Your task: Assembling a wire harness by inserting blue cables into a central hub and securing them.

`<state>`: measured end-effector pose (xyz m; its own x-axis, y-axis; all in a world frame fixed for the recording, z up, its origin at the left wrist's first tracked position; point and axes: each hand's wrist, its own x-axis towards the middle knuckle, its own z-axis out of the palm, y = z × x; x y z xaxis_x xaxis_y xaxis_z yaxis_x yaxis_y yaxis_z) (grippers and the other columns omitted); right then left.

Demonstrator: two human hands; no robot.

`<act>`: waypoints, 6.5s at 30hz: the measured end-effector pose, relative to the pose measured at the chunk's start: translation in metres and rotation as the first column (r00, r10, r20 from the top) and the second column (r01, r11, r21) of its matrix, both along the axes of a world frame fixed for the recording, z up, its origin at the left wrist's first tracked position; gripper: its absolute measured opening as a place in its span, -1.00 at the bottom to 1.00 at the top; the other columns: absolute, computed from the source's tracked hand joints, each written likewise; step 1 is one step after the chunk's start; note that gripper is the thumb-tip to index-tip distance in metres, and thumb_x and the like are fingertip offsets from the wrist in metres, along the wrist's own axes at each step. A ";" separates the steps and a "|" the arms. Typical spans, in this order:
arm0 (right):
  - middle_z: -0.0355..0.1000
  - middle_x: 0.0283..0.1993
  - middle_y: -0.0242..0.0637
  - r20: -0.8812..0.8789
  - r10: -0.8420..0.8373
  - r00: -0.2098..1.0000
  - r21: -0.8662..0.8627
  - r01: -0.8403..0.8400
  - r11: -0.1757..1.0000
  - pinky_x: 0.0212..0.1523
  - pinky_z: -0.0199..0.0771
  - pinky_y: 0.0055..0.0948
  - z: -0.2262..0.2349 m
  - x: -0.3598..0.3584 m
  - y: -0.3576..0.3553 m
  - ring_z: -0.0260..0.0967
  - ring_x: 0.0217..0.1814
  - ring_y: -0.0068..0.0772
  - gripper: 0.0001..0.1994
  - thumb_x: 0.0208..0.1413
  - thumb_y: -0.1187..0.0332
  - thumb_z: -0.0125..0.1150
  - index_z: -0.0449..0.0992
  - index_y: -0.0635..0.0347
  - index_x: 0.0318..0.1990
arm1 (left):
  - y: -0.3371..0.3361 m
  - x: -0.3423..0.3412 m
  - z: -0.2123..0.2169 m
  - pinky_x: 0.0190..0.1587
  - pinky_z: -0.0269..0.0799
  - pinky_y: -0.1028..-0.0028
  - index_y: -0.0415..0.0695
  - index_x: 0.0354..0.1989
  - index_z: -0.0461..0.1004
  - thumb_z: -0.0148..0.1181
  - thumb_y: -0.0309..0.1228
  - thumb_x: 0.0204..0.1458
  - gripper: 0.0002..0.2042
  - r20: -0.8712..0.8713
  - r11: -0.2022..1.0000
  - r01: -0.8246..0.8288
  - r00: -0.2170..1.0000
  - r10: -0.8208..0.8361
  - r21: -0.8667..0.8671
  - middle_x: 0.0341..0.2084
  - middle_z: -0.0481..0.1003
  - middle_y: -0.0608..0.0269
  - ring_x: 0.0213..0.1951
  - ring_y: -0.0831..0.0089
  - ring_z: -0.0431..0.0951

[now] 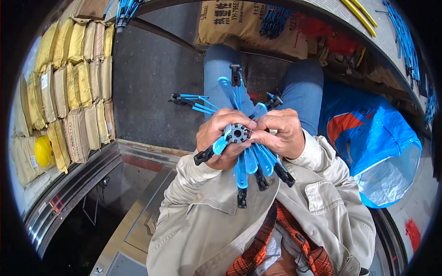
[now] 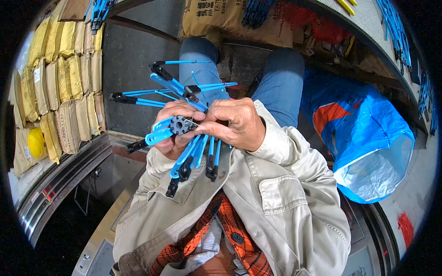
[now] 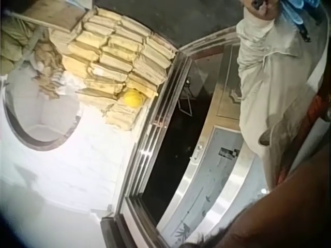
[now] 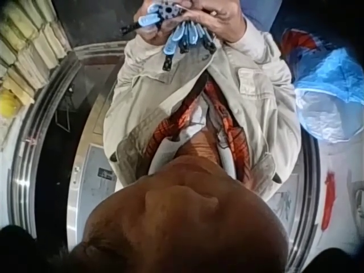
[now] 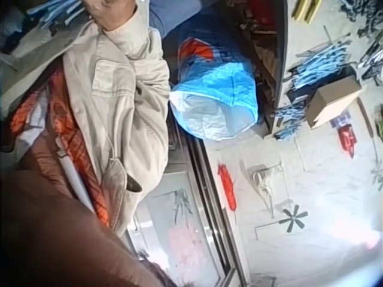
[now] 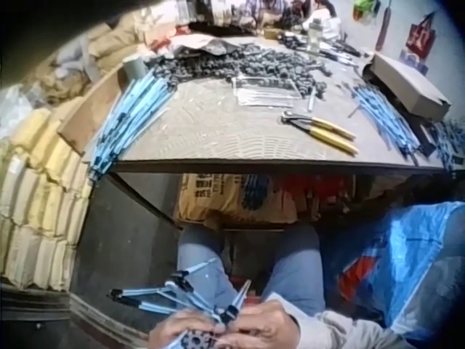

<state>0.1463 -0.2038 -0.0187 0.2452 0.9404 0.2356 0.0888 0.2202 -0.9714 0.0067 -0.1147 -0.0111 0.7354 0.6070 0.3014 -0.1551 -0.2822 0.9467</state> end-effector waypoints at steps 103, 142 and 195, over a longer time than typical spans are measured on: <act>0.36 -0.33 -0.15 0.208 0.826 0.524 -0.658 -0.550 0.515 -0.56 0.30 -0.45 0.087 0.118 -0.004 0.27 -0.51 -0.37 -0.70 -0.11 0.19 0.29 0.37 0.24 -0.46 | 0.003 0.013 0.014 -0.36 0.35 0.52 -0.25 -0.20 0.48 0.34 -0.52 -0.37 -0.58 -0.134 0.969 0.224 0.962 -0.237 -0.104 -0.42 0.51 0.16 -0.45 0.43 0.46; 0.37 -0.17 -0.07 -0.336 0.667 0.665 -0.499 -0.726 0.473 -0.32 0.41 -0.33 0.047 0.106 -0.047 0.36 -0.30 -0.23 -0.62 -0.15 0.27 0.30 0.35 0.28 -0.21 | 0.022 0.018 0.008 -0.37 0.34 0.57 -0.20 -0.09 0.46 0.48 -0.40 -0.54 -0.36 0.001 0.901 0.409 0.911 -0.413 -0.147 -0.28 0.54 0.19 -0.51 0.53 0.40; 0.29 -0.10 -0.13 0.946 0.075 0.317 -0.093 0.040 0.995 -0.21 0.38 -0.32 0.032 0.077 -0.048 0.32 -0.25 -0.24 -0.73 -0.17 0.28 0.26 0.44 -0.02 -0.23 | -0.016 0.015 0.009 -0.29 0.37 0.50 -0.22 -0.20 0.43 0.46 -0.27 -0.43 -0.46 -0.098 0.997 -0.036 0.995 0.029 -0.064 -0.37 0.50 0.17 -0.42 0.39 0.46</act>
